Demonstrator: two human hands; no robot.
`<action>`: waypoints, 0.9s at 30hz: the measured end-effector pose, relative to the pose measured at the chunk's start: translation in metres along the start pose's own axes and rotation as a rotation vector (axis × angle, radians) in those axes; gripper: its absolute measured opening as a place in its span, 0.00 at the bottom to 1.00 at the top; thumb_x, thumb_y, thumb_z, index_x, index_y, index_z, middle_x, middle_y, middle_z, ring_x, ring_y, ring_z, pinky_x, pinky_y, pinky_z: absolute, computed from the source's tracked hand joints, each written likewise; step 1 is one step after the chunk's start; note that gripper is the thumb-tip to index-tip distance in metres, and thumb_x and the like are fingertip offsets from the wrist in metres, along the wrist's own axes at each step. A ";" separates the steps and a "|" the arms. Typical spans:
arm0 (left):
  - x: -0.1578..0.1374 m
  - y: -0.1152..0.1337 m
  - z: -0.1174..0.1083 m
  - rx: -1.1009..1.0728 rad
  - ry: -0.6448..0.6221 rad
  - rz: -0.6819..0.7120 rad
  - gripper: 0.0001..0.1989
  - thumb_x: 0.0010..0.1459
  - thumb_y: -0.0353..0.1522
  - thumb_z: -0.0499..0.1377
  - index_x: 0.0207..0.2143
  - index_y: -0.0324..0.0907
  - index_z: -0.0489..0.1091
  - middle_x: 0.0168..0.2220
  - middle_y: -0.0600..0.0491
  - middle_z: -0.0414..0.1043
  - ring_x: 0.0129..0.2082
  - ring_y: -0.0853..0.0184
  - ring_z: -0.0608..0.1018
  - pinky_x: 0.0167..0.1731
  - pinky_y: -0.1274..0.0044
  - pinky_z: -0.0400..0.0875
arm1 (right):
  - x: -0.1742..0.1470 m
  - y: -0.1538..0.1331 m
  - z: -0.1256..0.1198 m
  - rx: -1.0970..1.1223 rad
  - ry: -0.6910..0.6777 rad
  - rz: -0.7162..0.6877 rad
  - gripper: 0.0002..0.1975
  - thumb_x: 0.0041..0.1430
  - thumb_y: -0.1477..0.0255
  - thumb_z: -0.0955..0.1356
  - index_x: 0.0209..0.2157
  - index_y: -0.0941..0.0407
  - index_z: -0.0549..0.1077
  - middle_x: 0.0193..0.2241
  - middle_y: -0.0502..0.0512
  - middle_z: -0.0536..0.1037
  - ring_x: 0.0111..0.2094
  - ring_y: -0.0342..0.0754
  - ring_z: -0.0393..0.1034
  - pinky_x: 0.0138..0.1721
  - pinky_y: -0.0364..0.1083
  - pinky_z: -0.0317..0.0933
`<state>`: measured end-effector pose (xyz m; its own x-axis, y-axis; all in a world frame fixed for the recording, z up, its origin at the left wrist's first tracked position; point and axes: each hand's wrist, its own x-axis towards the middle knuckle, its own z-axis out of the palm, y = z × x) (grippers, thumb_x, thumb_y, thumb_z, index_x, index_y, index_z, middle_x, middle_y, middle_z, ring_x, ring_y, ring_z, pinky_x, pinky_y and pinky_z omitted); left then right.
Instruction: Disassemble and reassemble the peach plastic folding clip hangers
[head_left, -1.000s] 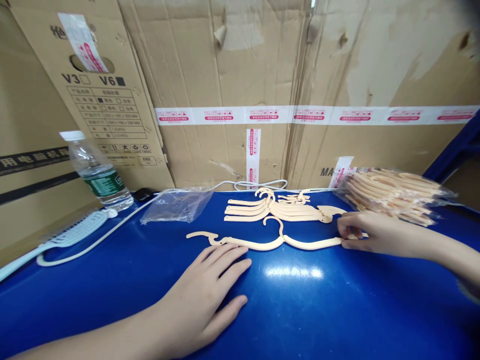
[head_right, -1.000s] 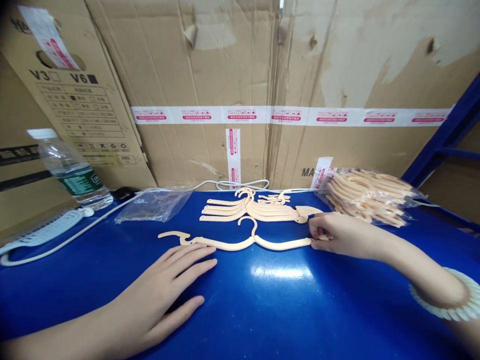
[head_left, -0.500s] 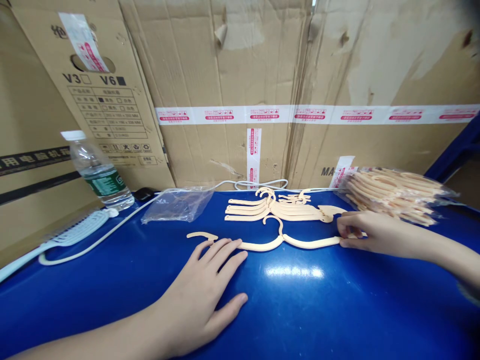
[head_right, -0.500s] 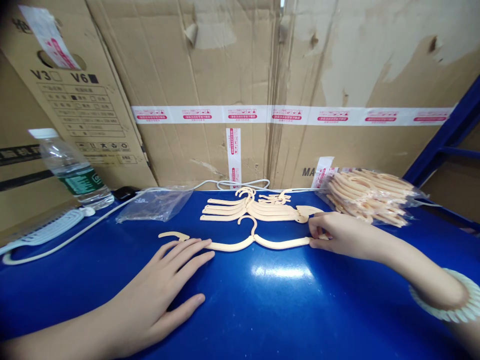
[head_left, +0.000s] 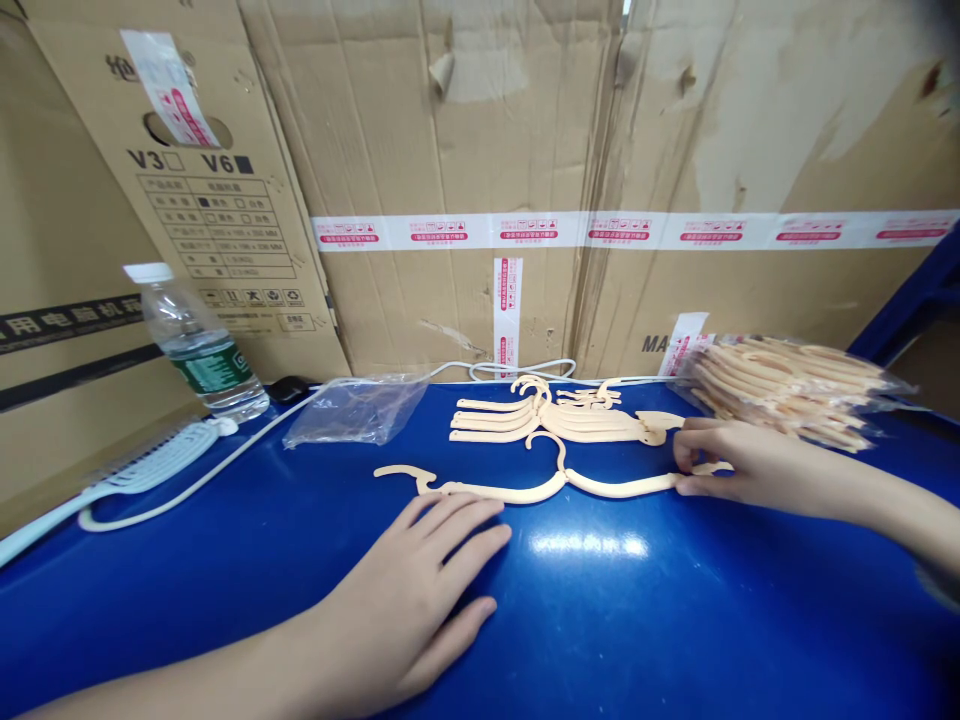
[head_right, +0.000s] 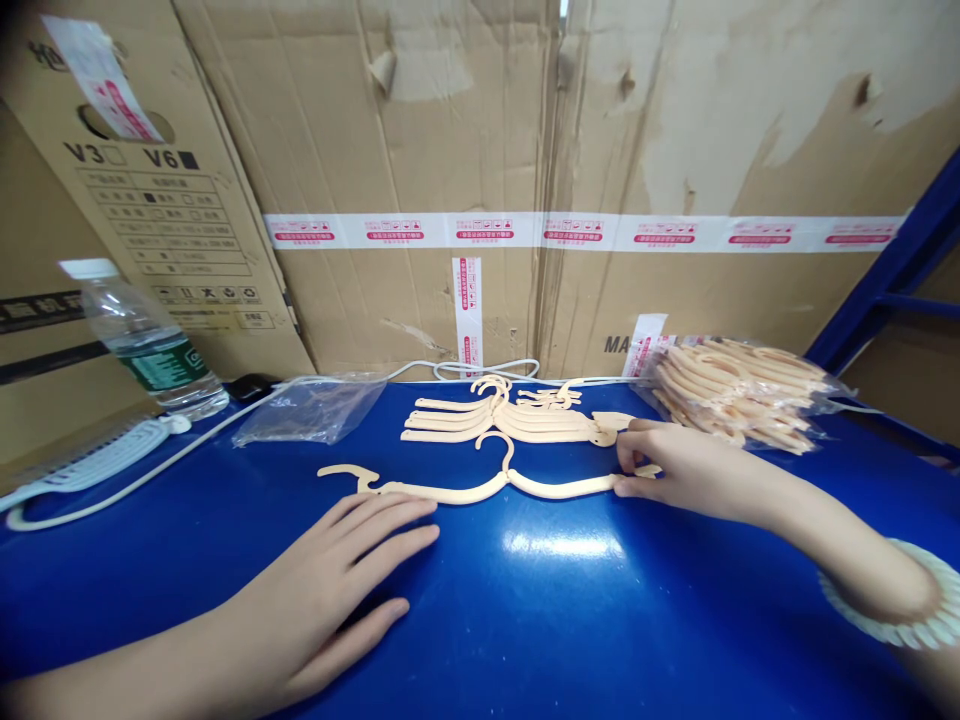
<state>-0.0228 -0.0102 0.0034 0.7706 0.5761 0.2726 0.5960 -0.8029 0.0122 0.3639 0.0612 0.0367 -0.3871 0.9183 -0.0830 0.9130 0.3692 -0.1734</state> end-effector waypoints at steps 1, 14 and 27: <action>0.001 0.000 -0.001 -0.010 -0.017 0.045 0.20 0.65 0.30 0.51 0.59 0.43 0.61 0.61 0.46 0.64 0.60 0.54 0.65 0.58 0.59 0.61 | 0.000 0.000 -0.001 -0.006 0.030 -0.004 0.15 0.57 0.56 0.64 0.31 0.53 0.70 0.32 0.57 0.75 0.31 0.53 0.69 0.32 0.48 0.58; 0.003 -0.004 -0.004 -0.069 -0.043 0.140 0.18 0.66 0.28 0.50 0.57 0.41 0.62 0.59 0.45 0.67 0.57 0.55 0.69 0.55 0.60 0.66 | 0.001 -0.003 -0.009 -0.036 0.441 0.104 0.33 0.56 0.39 0.55 0.26 0.53 0.71 0.21 0.54 0.72 0.22 0.51 0.66 0.24 0.48 0.55; 0.002 0.000 0.000 -0.102 0.017 0.110 0.18 0.64 0.27 0.50 0.56 0.43 0.64 0.57 0.45 0.68 0.56 0.55 0.70 0.57 0.60 0.63 | 0.010 0.003 -0.004 0.000 0.431 0.103 0.22 0.59 0.51 0.59 0.28 0.55 0.70 0.23 0.56 0.74 0.24 0.52 0.68 0.27 0.48 0.56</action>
<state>-0.0214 -0.0087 0.0035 0.8255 0.4819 0.2938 0.4814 -0.8729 0.0792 0.3634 0.0723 0.0390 -0.2050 0.9261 0.3168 0.9440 0.2726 -0.1859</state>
